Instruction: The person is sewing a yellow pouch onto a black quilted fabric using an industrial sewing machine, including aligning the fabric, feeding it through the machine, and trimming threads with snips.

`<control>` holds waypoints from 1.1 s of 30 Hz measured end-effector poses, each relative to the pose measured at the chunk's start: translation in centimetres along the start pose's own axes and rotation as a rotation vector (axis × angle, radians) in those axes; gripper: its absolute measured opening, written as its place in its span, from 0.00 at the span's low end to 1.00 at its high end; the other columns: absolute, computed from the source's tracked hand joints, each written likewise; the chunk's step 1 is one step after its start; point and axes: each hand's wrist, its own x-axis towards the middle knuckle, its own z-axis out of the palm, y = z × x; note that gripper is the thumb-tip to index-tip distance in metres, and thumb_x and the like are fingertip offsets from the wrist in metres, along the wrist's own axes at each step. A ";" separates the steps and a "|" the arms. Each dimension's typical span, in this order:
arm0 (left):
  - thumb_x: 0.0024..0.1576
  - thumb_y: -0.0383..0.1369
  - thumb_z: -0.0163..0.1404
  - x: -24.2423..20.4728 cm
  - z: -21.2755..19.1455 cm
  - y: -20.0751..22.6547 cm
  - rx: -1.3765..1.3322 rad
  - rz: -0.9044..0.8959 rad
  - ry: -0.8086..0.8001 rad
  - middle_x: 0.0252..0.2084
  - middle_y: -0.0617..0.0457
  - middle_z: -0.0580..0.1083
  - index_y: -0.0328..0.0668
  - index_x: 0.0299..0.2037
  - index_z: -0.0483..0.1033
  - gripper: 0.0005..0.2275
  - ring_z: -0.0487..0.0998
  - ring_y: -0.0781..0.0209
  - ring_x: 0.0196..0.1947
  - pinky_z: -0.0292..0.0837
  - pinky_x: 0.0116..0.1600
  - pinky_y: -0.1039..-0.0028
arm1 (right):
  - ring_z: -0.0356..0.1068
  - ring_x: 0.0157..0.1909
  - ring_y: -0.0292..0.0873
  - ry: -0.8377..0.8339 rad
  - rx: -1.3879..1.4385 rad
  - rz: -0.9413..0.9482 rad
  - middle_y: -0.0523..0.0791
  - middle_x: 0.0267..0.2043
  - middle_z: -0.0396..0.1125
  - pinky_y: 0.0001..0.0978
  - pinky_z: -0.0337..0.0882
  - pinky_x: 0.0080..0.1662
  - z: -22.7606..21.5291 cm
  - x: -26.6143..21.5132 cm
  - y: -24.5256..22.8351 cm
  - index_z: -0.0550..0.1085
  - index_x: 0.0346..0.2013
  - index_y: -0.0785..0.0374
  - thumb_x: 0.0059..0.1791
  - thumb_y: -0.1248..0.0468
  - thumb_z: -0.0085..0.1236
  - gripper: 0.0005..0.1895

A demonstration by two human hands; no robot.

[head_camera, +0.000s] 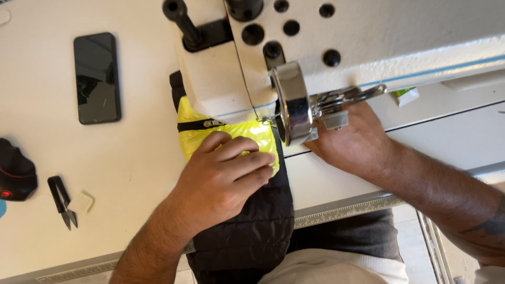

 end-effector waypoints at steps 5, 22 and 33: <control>0.57 0.45 0.60 -0.1 -0.4 0.4 0.060 -0.156 -0.150 0.57 0.50 0.76 0.44 0.48 0.78 0.16 0.74 0.47 0.58 0.64 0.51 0.55 | 0.72 0.32 0.52 0.070 0.153 0.074 0.45 0.30 0.71 0.47 0.71 0.31 -0.2 -0.1 0.0 0.75 0.32 0.57 0.48 0.68 0.60 0.03; 0.44 0.46 0.68 -0.9 0.7 -0.1 0.219 -0.160 -0.197 0.58 0.52 0.75 0.43 0.44 0.76 0.23 0.74 0.52 0.56 0.64 0.51 0.56 | 0.69 0.33 0.48 0.050 -0.062 -0.038 0.43 0.30 0.67 0.42 0.68 0.33 0.2 0.3 -0.8 0.74 0.33 0.55 0.49 0.68 0.58 0.04; 0.45 0.45 0.63 -1.1 1.1 0.0 0.269 -0.171 -0.241 0.59 0.52 0.74 0.44 0.42 0.75 0.20 0.73 0.50 0.55 0.64 0.51 0.56 | 0.69 0.36 0.49 -0.025 -0.154 -0.084 0.48 0.38 0.70 0.38 0.68 0.31 0.2 -0.7 -1.5 0.79 0.45 0.54 0.42 0.72 0.56 0.19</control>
